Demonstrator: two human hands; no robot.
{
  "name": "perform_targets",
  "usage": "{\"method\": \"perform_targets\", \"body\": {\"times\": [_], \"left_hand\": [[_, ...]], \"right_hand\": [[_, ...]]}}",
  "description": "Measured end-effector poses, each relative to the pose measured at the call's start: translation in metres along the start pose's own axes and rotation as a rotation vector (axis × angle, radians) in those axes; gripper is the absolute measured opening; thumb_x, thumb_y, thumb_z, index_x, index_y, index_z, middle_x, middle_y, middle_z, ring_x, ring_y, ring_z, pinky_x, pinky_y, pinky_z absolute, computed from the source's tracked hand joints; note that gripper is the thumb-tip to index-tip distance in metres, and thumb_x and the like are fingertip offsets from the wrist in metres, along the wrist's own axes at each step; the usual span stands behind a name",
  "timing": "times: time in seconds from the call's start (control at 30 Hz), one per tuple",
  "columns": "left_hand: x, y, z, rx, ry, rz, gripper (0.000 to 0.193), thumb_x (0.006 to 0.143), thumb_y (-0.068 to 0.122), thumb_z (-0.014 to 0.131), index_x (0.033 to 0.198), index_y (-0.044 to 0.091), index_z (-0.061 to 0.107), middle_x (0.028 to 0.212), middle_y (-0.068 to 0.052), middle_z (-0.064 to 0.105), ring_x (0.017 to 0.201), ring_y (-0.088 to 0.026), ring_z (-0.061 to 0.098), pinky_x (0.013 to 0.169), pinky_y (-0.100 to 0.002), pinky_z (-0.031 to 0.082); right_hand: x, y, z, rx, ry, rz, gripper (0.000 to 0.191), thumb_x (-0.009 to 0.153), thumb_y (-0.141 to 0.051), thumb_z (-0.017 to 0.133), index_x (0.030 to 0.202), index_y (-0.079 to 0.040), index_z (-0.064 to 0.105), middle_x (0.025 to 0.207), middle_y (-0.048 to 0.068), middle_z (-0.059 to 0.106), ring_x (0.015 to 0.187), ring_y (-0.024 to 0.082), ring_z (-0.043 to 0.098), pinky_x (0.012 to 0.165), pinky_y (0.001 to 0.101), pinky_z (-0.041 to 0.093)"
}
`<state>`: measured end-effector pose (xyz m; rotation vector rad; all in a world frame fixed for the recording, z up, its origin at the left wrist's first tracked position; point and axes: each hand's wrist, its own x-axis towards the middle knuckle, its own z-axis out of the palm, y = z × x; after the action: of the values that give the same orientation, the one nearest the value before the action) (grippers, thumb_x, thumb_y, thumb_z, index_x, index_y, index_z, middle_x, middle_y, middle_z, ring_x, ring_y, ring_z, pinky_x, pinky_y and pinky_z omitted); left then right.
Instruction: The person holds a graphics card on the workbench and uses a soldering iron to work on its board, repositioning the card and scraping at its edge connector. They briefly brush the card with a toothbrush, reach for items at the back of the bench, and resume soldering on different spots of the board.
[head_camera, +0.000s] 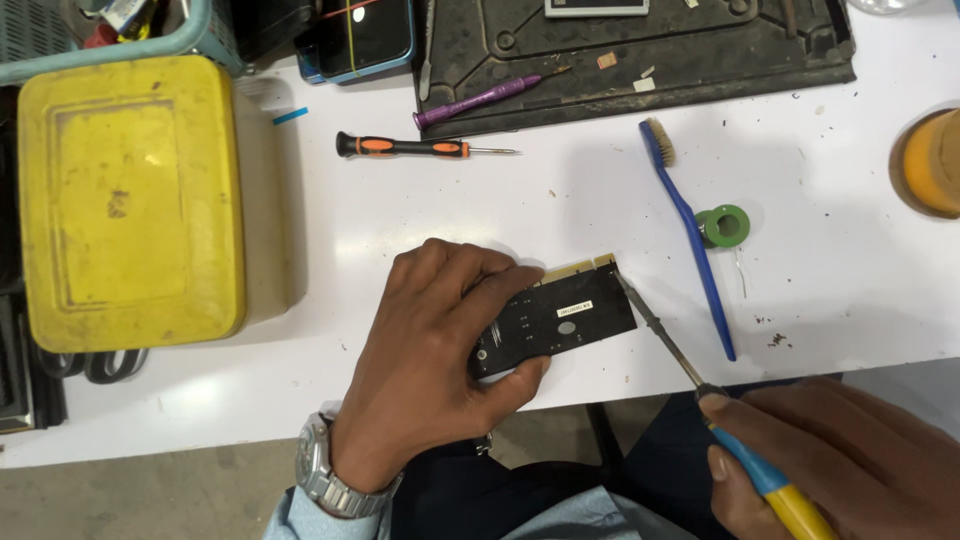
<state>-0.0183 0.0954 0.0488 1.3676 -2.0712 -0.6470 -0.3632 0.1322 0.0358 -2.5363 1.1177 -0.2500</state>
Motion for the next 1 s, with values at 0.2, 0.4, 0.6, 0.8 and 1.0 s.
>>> {"method": "perform_targets", "body": {"times": [0.2, 0.4, 0.6, 0.8, 1.0], "left_hand": [[-0.006, 0.002, -0.003, -0.012, 0.025, 0.024, 0.055, 0.076, 0.031, 0.078, 0.124, 0.005, 0.070, 0.115, -0.007, 0.065, 0.106, -0.027, 0.055, 0.097, -0.041, 0.041], [-0.011, 0.003, -0.005, -0.034, 0.031, 0.032, 0.056, 0.076, 0.031, 0.078, 0.124, 0.005, 0.070, 0.114, -0.007, 0.065, 0.106, -0.027, 0.055, 0.096, -0.041, 0.041], [-0.018, 0.004, -0.007, -0.029, 0.069, 0.079, 0.055, 0.076, 0.031, 0.078, 0.123, 0.004, 0.070, 0.116, -0.007, 0.066, 0.109, -0.027, 0.056, 0.098, -0.041, 0.041], [-0.021, 0.006, -0.007, -0.029, 0.074, 0.067, 0.055, 0.073, 0.032, 0.079, 0.121, 0.005, 0.071, 0.113, -0.007, 0.066, 0.105, -0.025, 0.056, 0.097, -0.040, 0.041], [-0.021, 0.009, -0.007, -0.017, 0.070, 0.069, 0.055, 0.073, 0.032, 0.079, 0.121, 0.006, 0.072, 0.113, -0.006, 0.066, 0.103, -0.025, 0.056, 0.096, -0.040, 0.041]], "right_hand": [[0.006, -0.029, -0.005, -0.052, -0.020, 0.214, 0.043, 0.078, -0.038, 0.086, 0.113, -0.015, 0.075, 0.088, 0.003, 0.075, 0.074, 0.015, 0.075, 0.066, 0.0301, 0.060], [0.013, -0.052, -0.008, -0.068, 0.114, 0.095, 0.036, 0.078, -0.024, 0.084, 0.110, -0.011, 0.074, 0.085, 0.003, 0.070, 0.072, 0.014, 0.072, 0.063, 0.0297, 0.059], [0.020, -0.069, -0.009, -0.024, 0.192, 0.061, 0.038, 0.074, -0.019, 0.085, 0.109, -0.009, 0.073, 0.089, 0.003, 0.066, 0.074, 0.015, 0.069, 0.062, 0.0273, 0.057], [0.021, -0.076, -0.007, -0.019, 0.218, 0.088, 0.038, 0.074, -0.020, 0.086, 0.108, -0.009, 0.075, 0.089, 0.003, 0.066, 0.068, 0.012, 0.065, 0.058, 0.0260, 0.053], [0.024, -0.084, -0.008, 0.029, 0.303, 0.079, 0.035, 0.071, -0.016, 0.084, 0.103, -0.004, 0.073, 0.086, 0.004, 0.066, 0.063, 0.012, 0.065, 0.052, 0.0265, 0.053]]}}
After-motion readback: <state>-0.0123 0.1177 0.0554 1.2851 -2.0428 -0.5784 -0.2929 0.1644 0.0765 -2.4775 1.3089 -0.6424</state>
